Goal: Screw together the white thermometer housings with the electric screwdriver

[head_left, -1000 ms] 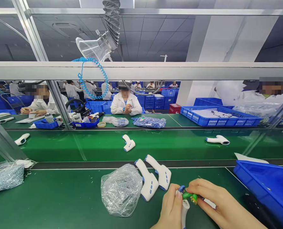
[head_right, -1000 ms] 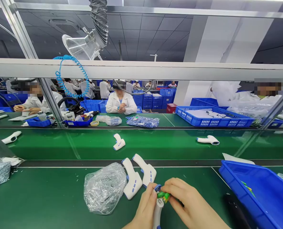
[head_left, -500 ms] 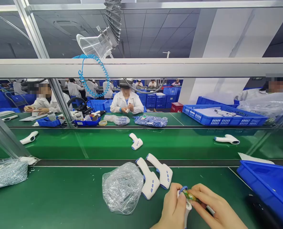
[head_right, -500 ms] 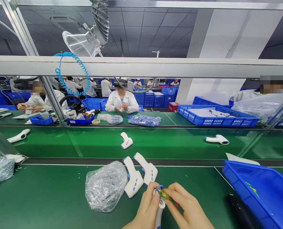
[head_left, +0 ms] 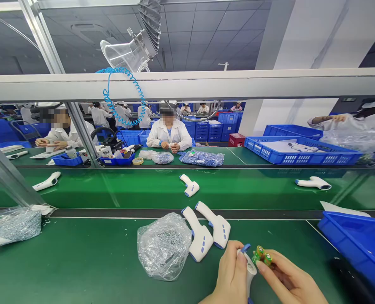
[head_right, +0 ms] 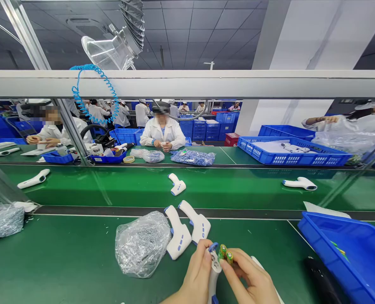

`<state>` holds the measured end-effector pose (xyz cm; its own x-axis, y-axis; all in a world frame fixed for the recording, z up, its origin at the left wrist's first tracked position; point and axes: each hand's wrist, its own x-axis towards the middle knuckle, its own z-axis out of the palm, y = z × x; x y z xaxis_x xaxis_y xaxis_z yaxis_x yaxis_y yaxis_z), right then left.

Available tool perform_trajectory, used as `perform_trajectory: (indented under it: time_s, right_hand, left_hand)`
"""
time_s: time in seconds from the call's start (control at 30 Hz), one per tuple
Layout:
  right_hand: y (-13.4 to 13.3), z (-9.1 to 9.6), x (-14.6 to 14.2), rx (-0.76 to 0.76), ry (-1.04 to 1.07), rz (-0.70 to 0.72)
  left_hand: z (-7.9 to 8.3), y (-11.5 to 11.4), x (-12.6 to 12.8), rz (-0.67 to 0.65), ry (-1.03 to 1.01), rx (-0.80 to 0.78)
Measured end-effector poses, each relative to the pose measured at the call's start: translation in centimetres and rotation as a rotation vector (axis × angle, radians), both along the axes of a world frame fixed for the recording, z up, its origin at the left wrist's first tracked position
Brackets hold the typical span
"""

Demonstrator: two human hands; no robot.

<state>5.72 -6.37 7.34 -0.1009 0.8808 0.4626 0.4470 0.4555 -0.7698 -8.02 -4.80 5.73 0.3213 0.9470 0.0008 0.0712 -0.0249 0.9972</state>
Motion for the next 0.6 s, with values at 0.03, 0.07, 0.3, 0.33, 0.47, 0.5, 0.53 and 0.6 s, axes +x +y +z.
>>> perform_trajectory:
  time_s: [0.03, 0.07, 0.3, 0.33, 0.47, 0.5, 0.53, 0.6]
  right_hand:
    - [0.0, -0.2, -0.1, -0.024, 0.024, -0.011]
    - [0.1, -0.5, -0.2, -0.049, 0.039, -0.016]
    - [0.4, -1.3, -0.3, -0.161, 0.017, 0.005]
    - [0.3, -1.4, -0.2, -0.181, 0.025, 0.012]
    - [0.3, -1.0, 0.2, -0.261, 0.014, 0.026]
    - [0.3, -0.8, 0.2, -0.254, -0.009, 0.029]
    - [0.4, -0.5, 0.3, -0.231, -0.033, 0.034]
    - [0.4, 0.2, 0.2, -0.16, -0.067, 0.038]
  left_hand:
    - [0.0, -0.1, 0.0, 0.005, -0.001, -0.002]
    - [0.0, -0.1, 0.1, 0.012, -0.002, -0.008]
    - [0.1, -0.2, 0.0, 0.005, 0.003, -0.033]
    - [0.1, -0.2, 0.0, 0.003, -0.001, -0.025]
    - [-0.2, -0.1, 0.0, 0.008, -0.019, -0.021]
    - [-0.2, 0.0, 0.0, 0.01, -0.022, -0.021]
    - [-0.3, 0.0, 0.0, 0.013, -0.026, -0.019]
    - [-0.5, 0.1, 0.0, 0.02, -0.034, -0.022]
